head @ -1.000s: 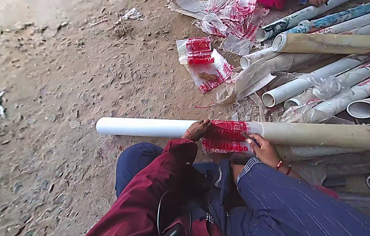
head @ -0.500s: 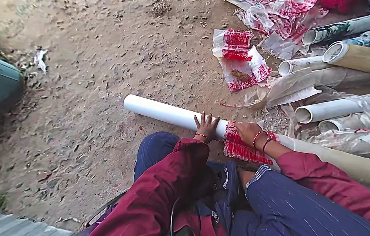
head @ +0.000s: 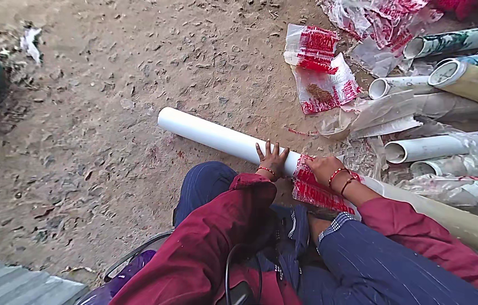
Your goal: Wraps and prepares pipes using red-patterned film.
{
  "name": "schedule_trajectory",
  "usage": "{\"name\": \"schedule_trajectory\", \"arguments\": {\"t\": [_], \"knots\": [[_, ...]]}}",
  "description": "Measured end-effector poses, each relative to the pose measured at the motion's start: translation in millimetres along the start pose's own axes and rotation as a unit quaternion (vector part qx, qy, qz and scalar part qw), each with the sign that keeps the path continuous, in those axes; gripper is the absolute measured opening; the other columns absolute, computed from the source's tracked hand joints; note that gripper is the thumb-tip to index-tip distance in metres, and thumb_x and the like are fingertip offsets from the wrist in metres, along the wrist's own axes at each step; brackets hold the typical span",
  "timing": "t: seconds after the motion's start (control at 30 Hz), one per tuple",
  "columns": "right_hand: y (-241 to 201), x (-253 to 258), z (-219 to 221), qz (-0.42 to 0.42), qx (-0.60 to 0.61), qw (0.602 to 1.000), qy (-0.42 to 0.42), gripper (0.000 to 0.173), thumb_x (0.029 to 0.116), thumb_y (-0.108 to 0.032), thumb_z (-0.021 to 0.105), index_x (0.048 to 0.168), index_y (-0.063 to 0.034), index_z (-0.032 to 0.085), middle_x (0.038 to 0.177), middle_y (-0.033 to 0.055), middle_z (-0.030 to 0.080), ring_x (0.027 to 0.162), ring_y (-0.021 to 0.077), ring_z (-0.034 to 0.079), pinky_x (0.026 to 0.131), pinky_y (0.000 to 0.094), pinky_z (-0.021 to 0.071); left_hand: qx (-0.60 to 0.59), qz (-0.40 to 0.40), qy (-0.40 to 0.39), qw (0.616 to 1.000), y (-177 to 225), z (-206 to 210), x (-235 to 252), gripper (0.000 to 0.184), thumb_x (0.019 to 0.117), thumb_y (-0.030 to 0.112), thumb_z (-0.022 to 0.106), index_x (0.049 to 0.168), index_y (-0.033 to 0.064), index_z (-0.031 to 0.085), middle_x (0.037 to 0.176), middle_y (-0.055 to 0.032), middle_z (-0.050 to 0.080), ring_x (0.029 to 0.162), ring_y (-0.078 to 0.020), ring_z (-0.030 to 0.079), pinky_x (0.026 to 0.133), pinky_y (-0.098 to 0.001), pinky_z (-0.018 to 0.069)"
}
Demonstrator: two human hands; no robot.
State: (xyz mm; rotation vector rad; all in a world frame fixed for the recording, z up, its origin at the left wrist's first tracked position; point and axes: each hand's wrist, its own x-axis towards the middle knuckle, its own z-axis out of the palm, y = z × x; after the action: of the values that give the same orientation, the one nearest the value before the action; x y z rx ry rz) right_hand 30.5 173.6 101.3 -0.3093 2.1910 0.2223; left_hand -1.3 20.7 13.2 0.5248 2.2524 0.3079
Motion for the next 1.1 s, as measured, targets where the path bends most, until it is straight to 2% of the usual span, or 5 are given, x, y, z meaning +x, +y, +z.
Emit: {"name": "schedule_trajectory", "arguments": {"t": [0.27,0.4,0.67,0.87,1.1], "knots": [[37.3,-35.9,2.0,0.060,0.046,0.997,0.008,0.033,0.1052,-0.005,0.046,0.134,0.0030,0.060,0.122,0.0304,0.066,0.116,0.0491,0.064,0.093,0.0646,0.0473,-0.140,0.091,0.073,0.983,-16.7,-4.3,-4.8,0.078,0.0894,0.033,0.080,0.157,0.0192,0.043,0.168,-0.0154,0.027,0.158,-0.0443,0.004,0.113,-0.0799,-0.0058],[86.0,-33.4,72.2,0.139,0.263,0.853,0.429,0.029,0.1071,-0.010,0.049,0.118,0.0067,0.071,0.099,0.0333,0.072,0.090,0.0551,0.070,0.075,0.0709,0.0499,-0.221,0.219,0.196,0.930,4.8,3.4,-7.3,0.031,0.0928,0.014,0.075,0.117,-0.0058,0.070,0.135,-0.0253,0.062,0.130,-0.0388,0.057,0.113,-0.0503,0.0428],[114.3,-15.2,161.6,0.252,0.312,0.814,0.420,0.031,0.1060,-0.005,0.046,0.124,0.0084,0.068,0.119,0.0318,0.070,0.114,0.0510,0.066,0.098,0.0646,0.0465,0.017,0.231,0.000,0.973,27.8,-31.2,18.0,0.060,0.1026,0.027,0.064,0.152,-0.0021,0.046,0.150,-0.0230,0.054,0.134,-0.0381,0.058,0.113,-0.0541,0.0415],[119.6,-24.4,147.1,0.260,0.352,0.831,0.342,0.036,0.1094,-0.013,0.041,0.130,0.0049,0.064,0.116,0.0305,0.070,0.111,0.0487,0.068,0.096,0.0637,0.0472,0.074,0.259,-0.072,0.960,51.2,-48.1,33.4,0.042,0.1000,0.023,0.066,0.134,-0.0024,0.065,0.124,-0.0277,0.069,0.119,-0.0429,0.066,0.106,-0.0583,0.0458],[121.3,-24.6,145.8,0.259,0.372,0.829,0.327,0.034,0.1096,-0.013,0.042,0.128,0.0047,0.064,0.114,0.0291,0.071,0.111,0.0473,0.068,0.096,0.0617,0.0479,0.244,0.201,-0.118,0.941,82.5,-42.2,17.8,0.045,0.1115,0.026,0.040,0.132,-0.0103,0.054,0.124,-0.0350,0.063,0.118,-0.0514,0.062,0.097,-0.0651,0.0467]]}}
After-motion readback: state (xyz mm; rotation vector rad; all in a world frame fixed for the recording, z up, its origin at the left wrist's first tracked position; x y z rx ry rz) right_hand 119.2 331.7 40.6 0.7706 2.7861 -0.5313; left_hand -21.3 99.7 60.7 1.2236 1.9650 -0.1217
